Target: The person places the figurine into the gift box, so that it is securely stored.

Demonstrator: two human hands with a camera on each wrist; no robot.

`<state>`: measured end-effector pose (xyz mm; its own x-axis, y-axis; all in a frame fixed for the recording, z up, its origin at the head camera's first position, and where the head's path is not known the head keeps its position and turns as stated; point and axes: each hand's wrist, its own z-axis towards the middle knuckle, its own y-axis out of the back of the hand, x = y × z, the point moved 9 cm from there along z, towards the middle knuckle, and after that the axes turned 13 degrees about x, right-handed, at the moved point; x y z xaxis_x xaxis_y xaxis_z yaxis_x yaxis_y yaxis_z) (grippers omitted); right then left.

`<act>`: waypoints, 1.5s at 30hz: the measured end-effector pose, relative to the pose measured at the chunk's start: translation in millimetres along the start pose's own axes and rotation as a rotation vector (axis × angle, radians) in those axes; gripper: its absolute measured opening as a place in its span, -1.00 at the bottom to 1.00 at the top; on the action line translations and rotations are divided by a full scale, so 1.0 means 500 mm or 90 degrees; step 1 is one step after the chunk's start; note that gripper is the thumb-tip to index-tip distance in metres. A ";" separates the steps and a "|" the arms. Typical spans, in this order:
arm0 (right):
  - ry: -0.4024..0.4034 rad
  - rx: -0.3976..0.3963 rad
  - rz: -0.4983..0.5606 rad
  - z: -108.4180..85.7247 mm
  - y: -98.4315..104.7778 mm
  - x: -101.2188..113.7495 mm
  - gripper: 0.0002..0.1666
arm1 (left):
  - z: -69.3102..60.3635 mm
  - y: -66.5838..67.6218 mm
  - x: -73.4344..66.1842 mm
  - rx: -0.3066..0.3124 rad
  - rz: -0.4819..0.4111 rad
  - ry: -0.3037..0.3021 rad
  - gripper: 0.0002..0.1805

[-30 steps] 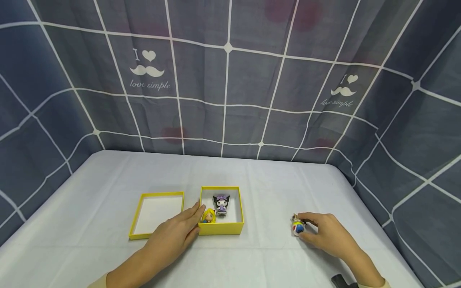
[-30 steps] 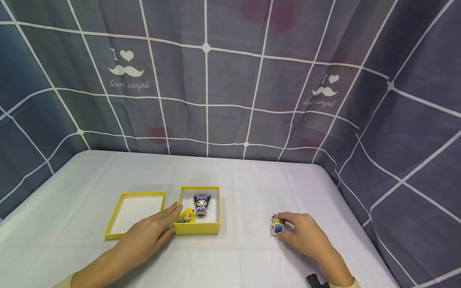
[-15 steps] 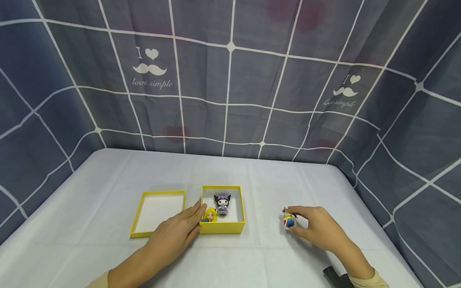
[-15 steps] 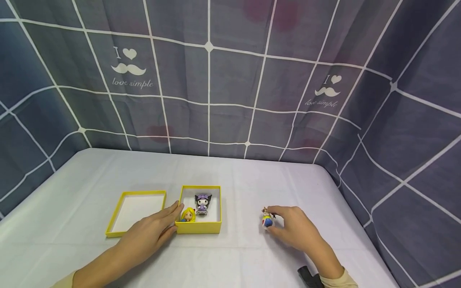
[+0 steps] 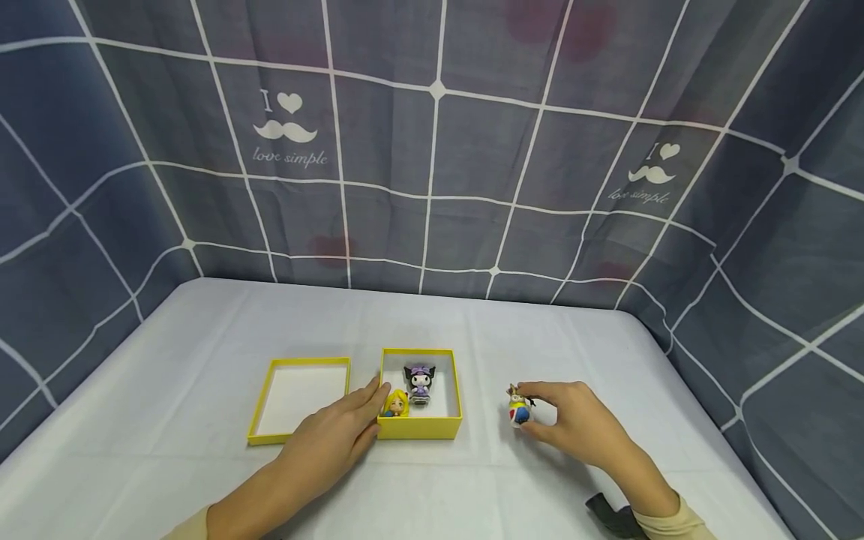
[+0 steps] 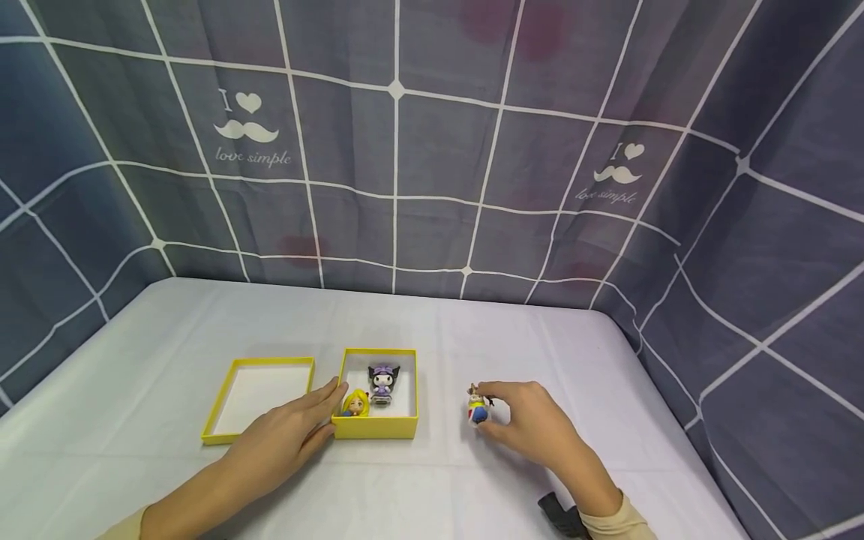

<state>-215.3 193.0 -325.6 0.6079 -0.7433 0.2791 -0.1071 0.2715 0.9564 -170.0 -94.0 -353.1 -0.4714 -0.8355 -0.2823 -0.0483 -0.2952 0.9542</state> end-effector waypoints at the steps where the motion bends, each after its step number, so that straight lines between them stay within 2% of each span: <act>1: 0.001 -0.002 0.001 0.002 0.001 0.003 -0.47 | 0.000 0.000 0.000 -0.001 -0.002 0.001 -0.40; 15: 0.041 -0.026 0.045 0.034 0.009 0.050 -0.47 | 0.001 -0.001 0.001 -0.011 0.006 -0.003 -0.40; 23: 0.055 -0.018 0.056 0.053 0.005 0.076 -0.47 | 0.001 0.000 0.000 -0.013 -0.002 -0.001 -0.40; 33: 0.107 -0.026 0.074 0.081 0.000 0.113 -0.44 | -0.001 0.002 -0.002 -0.024 0.005 -0.010 -0.40; 45: 0.125 -0.005 0.090 0.115 -0.019 0.134 -0.48 | -0.001 0.000 -0.003 -0.022 0.015 -0.017 -0.39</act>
<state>-218.6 105.3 -311.1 0.7291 -0.5639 0.3878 -0.1967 0.3700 0.9080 -168.8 -92.9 -352.9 -0.4952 -0.8300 -0.2565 -0.0065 -0.2917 0.9565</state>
